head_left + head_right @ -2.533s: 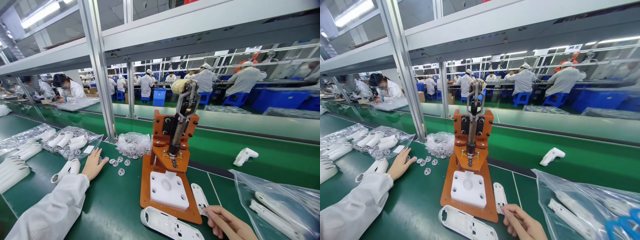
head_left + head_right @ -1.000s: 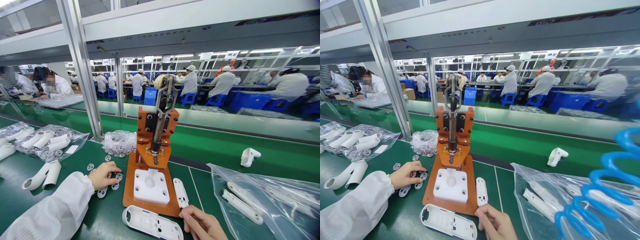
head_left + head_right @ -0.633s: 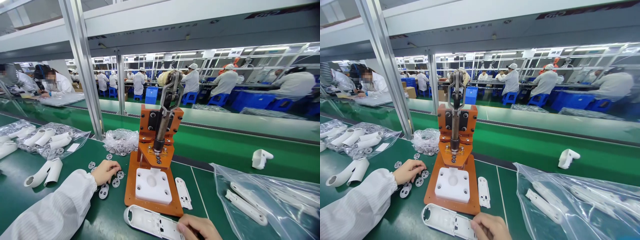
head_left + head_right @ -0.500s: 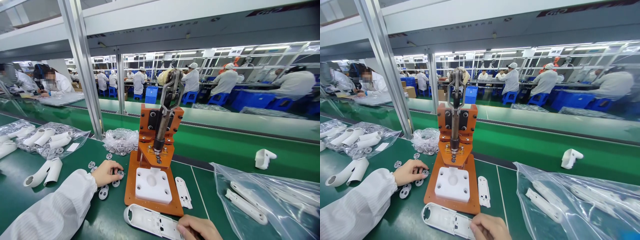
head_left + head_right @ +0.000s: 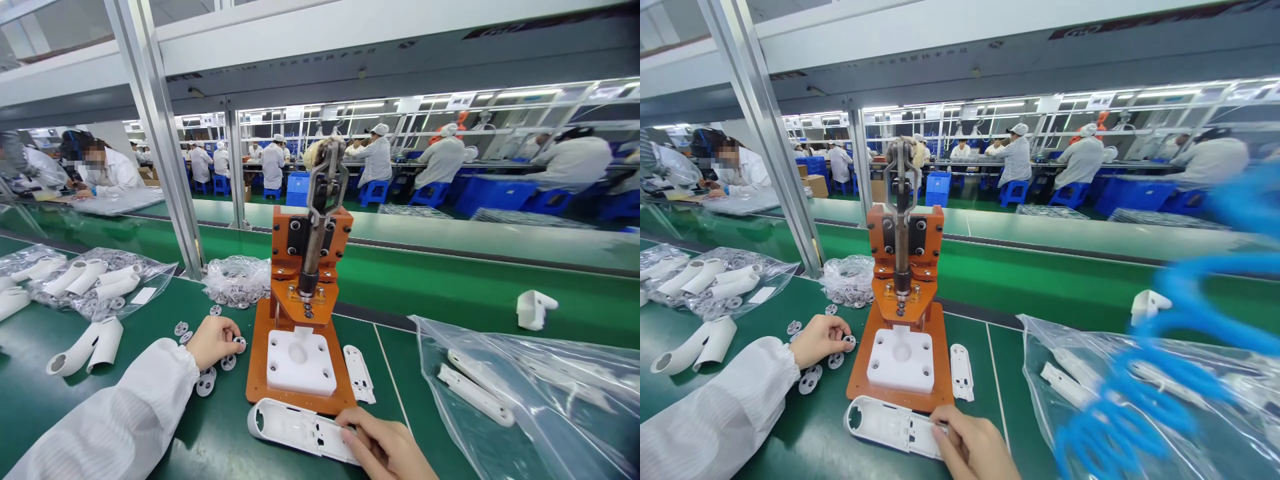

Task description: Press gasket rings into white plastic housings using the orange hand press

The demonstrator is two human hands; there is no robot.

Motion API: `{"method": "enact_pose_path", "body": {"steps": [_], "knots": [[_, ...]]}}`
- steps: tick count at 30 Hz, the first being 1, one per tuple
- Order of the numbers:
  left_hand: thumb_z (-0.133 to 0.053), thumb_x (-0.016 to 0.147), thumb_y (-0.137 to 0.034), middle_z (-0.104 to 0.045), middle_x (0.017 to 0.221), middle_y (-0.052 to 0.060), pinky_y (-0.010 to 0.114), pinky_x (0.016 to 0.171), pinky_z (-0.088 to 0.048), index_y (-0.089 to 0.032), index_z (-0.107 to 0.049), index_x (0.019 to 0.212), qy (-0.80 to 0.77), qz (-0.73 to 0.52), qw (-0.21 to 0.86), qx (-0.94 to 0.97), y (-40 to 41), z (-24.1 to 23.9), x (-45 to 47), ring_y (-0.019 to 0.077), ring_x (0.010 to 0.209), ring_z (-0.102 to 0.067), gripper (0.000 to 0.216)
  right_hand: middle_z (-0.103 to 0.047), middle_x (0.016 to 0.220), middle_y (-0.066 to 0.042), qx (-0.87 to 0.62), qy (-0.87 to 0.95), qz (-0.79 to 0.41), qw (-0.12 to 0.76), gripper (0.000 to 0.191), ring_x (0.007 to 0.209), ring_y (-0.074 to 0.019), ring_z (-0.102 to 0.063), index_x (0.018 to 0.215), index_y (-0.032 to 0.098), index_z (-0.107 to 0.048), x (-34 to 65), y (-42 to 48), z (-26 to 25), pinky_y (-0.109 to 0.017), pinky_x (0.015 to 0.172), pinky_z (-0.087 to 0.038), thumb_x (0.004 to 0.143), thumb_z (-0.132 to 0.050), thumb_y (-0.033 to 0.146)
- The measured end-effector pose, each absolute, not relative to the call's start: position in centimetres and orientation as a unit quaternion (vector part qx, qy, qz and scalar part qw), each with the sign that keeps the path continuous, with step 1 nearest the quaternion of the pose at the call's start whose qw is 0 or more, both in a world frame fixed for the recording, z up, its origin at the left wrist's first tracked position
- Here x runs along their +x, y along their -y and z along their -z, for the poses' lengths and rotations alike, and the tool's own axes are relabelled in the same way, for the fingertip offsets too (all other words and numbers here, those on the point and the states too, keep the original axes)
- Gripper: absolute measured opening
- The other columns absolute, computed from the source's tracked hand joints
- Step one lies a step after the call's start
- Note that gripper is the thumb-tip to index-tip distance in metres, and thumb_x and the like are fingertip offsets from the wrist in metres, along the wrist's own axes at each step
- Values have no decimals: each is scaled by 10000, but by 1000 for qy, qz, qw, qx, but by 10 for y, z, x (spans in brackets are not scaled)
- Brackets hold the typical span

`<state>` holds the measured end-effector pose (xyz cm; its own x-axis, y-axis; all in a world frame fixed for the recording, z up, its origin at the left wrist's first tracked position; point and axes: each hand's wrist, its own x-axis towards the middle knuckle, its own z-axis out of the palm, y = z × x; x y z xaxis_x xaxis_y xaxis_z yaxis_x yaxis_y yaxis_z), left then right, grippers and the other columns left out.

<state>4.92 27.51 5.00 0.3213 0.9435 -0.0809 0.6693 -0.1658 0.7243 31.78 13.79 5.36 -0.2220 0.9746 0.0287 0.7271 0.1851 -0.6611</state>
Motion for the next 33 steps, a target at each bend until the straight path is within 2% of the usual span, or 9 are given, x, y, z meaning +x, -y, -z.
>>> {"method": "enact_pose_path", "body": {"steps": [4,8,11,14,18,20,26,29,33], "knots": [[-602,595,-282,-498,489,-35,200,438,-345,-132,-565,660,-540,-216,338,740,-269,-59,62,111,449,-475,167,-424,495,34,-588,733,-255,226,313,464,-133,-446,788,207,-573,316,-135,-60,-234,467,-309,858,-323,381],[-516,667,-313,-517,452,-20,204,417,-359,-143,-539,622,-523,-219,339,751,-265,-69,74,114,405,-486,177,-433,533,27,-603,731,-251,197,311,501,-138,-449,812,198,-560,313,-131,-66,-239,490,-298,871,-302,360],[-520,648,-294,-525,466,-11,216,446,-371,-146,-542,596,-511,-213,315,771,-269,-73,71,125,434,-496,158,-455,552,19,-601,735,-258,178,303,510,-144,-460,832,192,-550,313,-129,-68,-241,493,-296,871,-289,341],[-505,646,-272,-551,561,4,223,496,-384,-136,-575,681,-507,-203,287,787,-274,-73,57,131,508,-502,157,-485,563,7,-602,736,-255,172,314,518,-155,-462,829,196,-548,313,-127,-70,-245,494,-289,876,-277,349],[-610,578,-289,-566,774,29,229,538,-400,-145,-619,854,-477,-151,288,817,-274,-68,40,131,580,-506,311,-533,612,-12,-605,732,-269,159,321,532,-162,-479,840,201,-544,314,-128,-70,-247,492,-285,879,-272,366],[-643,554,-288,-544,798,26,237,560,-401,-159,-630,889,-468,-137,287,824,-273,-65,38,125,575,-498,359,-537,626,-16,-604,733,-273,154,318,537,-159,-483,833,200,-541,314,-129,-70,-243,491,-290,879,-270,360],[-581,626,-286,-524,655,5,221,504,-368,-135,-604,728,-486,-147,298,808,-270,-54,42,116,520,-474,183,-540,628,-15,-604,734,-261,166,316,547,-153,-486,813,206,-549,312,-129,-73,-238,501,-309,880,-274,348],[-580,631,-273,-520,650,2,217,503,-364,-139,-554,655,-484,-179,305,800,-268,-52,42,116,532,-480,138,-531,596,-7,-595,740,-260,173,322,522,-148,-480,785,203,-547,312,-130,-73,-238,485,-299,883,-277,351],[-556,689,-303,-564,686,36,235,523,-403,-135,-561,705,-457,-245,336,786,-263,-60,40,141,584,-515,170,-565,651,-22,-592,736,-271,186,325,569,-161,-513,782,200,-555,313,-129,-70,-247,517,-327,885,-290,356]]}}
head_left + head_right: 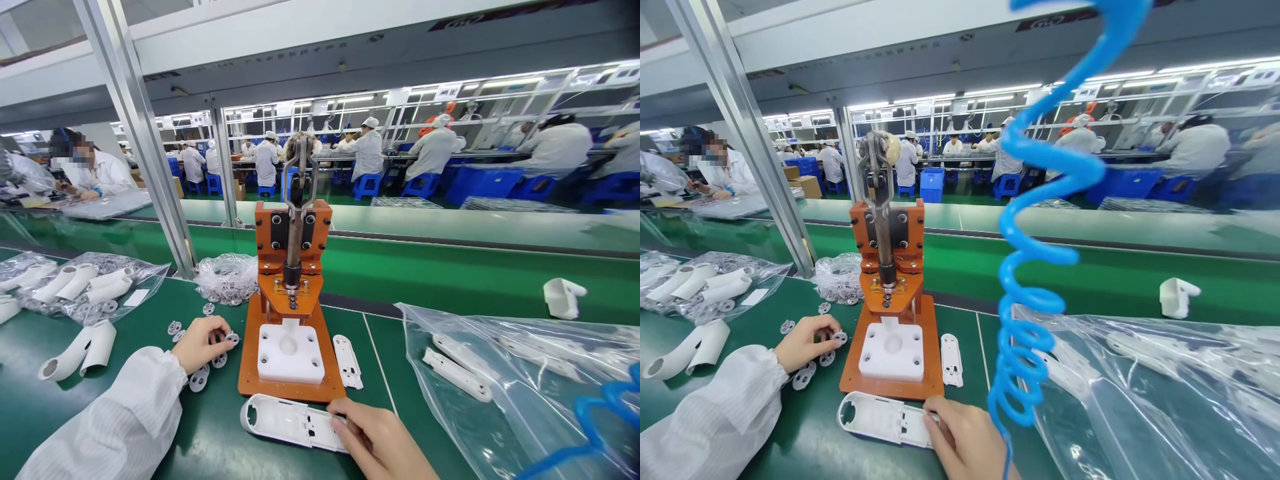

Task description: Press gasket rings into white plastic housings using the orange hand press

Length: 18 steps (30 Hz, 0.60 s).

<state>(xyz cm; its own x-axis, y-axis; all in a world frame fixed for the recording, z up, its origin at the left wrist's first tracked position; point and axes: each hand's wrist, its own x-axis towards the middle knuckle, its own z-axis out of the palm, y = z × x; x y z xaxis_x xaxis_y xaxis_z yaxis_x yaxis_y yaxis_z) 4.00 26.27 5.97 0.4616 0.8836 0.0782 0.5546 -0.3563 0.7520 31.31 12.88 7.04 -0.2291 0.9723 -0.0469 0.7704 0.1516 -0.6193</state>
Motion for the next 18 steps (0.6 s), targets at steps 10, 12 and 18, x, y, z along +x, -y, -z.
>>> {"method": "enact_pose_path", "body": {"steps": [10,12,18], "knots": [[-681,679,-233,-614,843,67,254,626,-425,-229,-713,711,-199,-396,509,737,-200,-83,92,154,710,-542,45,-543,568,-7,-550,639,-388,372,336,508,-137,-505,674,189,-594,296,-122,-74,-208,461,-390,796,-475,479],[-691,668,-209,-612,870,62,239,608,-412,-264,-713,742,-178,-386,547,721,-186,-85,104,147,707,-539,95,-535,572,-7,-532,608,-443,388,333,508,-133,-510,724,183,-606,294,-121,-73,-200,455,-404,762,-519,503],[-685,648,-125,-608,908,41,234,671,-423,-301,-698,788,-194,-349,546,737,-169,-90,119,144,750,-567,226,-513,610,-3,-447,493,-623,411,370,491,-105,-504,839,163,-586,288,-110,-69,-179,427,-396,699,-606,505]]}}
